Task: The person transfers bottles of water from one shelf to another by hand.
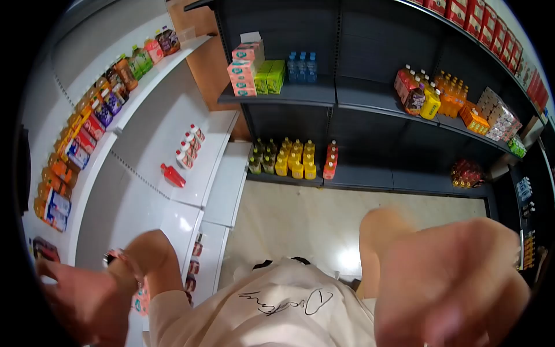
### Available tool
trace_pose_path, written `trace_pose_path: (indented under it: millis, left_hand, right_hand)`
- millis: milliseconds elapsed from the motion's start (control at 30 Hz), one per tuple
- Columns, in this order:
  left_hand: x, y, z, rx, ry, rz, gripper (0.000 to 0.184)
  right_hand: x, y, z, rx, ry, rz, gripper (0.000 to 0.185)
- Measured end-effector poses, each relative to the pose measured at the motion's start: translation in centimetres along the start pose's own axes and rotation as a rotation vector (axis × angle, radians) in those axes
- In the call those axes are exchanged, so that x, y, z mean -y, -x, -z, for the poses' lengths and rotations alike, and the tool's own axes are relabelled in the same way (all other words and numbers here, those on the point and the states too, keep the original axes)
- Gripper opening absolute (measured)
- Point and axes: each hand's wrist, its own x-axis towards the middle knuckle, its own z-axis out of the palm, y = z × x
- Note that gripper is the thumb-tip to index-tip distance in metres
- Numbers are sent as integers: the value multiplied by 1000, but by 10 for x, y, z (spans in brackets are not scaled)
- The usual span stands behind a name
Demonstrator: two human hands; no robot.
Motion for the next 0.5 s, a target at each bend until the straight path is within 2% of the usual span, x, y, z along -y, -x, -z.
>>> trace_pose_path:
  millis: [33,100,167,233,267,333,367,433,467,500]
  left_hand:
    - [8,20,10,20,243,71,37]
    - [36,57,25,70,148,38,35]
    - [72,100,49,219,97,-36,36]
    - [114,175,43,-23,195,-12,35]
    - [137,214,38,-104,233,-7,36]
    - [185,270,19,630,-67,423,28]
    - [225,277,-23,819,-69,486,30]
    - [268,329,-54,1253,-45,741,47]
    - [288,353,-59,1255,-45,740,47]
    - [306,376,-63,1747,3,989,54]
  right_hand:
    - [-15,13,-4,-15,51,-11,9]
    - [-45,39,-8,-30,166,-83,10]
    - [-77,71,-5,-19,271,-253,11]
    - [-117,112,8,64,371,-582,14]
    - [-136,132,15,71,333,-856,14]
    - [-171,177,30,34,284,-1375,11]
    - [-185,201,35,-27,273,-1510,9]
    - [-211,235,50,48,395,-1657,14]
    - [-229,249,59,46,395,-1658,14]
    - [-247,262,68,180,481,-1698,17]
